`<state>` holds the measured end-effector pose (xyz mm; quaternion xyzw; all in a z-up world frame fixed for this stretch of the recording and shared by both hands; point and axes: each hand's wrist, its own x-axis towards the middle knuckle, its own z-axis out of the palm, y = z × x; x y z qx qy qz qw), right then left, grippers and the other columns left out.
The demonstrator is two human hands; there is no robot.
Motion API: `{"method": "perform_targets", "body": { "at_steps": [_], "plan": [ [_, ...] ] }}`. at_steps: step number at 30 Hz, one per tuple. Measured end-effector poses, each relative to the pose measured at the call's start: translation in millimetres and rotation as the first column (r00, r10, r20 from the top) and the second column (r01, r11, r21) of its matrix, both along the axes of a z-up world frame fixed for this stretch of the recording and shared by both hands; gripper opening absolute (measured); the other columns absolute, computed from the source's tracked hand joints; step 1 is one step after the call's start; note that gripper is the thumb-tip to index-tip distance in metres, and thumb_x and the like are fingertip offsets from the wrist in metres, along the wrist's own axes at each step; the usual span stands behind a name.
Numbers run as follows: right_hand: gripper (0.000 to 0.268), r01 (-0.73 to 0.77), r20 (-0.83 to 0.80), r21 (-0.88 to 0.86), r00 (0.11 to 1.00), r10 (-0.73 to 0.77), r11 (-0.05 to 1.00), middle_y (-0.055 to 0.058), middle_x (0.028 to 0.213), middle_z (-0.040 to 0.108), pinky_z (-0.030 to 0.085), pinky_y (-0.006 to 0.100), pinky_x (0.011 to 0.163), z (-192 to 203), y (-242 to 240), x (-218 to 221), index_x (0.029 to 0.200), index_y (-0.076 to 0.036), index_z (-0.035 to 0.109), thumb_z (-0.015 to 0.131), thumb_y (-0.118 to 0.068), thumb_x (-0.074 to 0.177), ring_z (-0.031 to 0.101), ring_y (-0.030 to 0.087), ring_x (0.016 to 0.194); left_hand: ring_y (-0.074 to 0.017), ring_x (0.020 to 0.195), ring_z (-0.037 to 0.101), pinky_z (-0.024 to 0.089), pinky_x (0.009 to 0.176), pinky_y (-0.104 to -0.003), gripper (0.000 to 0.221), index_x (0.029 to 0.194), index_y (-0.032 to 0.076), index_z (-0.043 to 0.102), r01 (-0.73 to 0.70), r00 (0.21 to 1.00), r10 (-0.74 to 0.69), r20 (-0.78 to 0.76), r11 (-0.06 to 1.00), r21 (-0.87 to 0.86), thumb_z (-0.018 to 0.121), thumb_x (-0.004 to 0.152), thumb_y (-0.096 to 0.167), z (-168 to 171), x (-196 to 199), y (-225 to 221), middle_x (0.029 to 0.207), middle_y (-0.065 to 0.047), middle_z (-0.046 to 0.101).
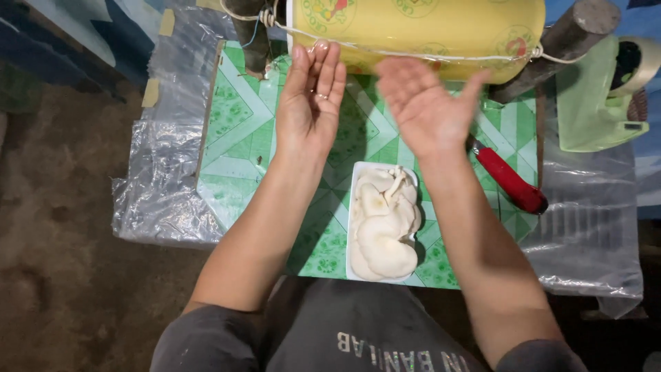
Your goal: The person wraps a white styrofoam container filled with sliced mushrooms in plastic wrap using a roll and a utility knife. They then place the wrapped container on a table with other similar containers.
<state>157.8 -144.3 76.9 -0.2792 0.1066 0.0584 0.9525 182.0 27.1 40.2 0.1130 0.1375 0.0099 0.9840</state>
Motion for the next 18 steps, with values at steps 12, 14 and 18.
{"method": "perform_targets", "body": {
  "at_steps": [12,14,18],
  "plan": [
    [0.024,0.589,-0.164,-0.067,0.789,-0.592,0.805,0.021,0.105,0.078,0.067,0.039,0.082,-1.8,-93.7,6.9,0.112,0.007,0.072,0.071,-0.004,0.091,0.077,0.030,0.086,-0.0260,0.102,0.073,0.061,0.089,-0.037,0.059,0.106,0.011,0.064,0.074,0.993,-0.055,-0.106,0.979,0.189,0.082,0.065,0.050,6.9,-10.4,-0.6,0.110,-0.014,0.073],
    [0.024,0.580,-0.153,-0.101,0.793,-0.589,0.808,0.020,0.101,0.079,0.068,0.037,0.081,0.4,-96.8,3.8,0.111,0.007,0.072,0.072,-0.005,0.090,0.077,0.028,0.085,-0.0242,0.100,0.073,0.061,0.090,-0.037,0.052,0.106,0.009,0.067,0.060,0.995,-0.044,-0.090,0.981,0.183,0.083,0.070,0.042,3.1,-2.0,-2.9,0.108,-0.012,0.075],
    [0.039,0.600,-0.142,-0.142,0.775,-0.616,0.787,0.024,0.116,0.080,0.068,0.037,0.084,18.0,-91.7,-3.2,0.123,0.007,0.068,0.071,-0.007,0.086,0.079,0.030,0.098,-0.0244,0.109,0.072,0.060,0.094,-0.034,0.036,0.112,0.005,0.068,0.019,1.000,-0.017,-0.015,0.992,0.125,0.078,0.085,0.026,-1.1,7.7,2.4,0.116,-0.013,0.074]
  ]
}}
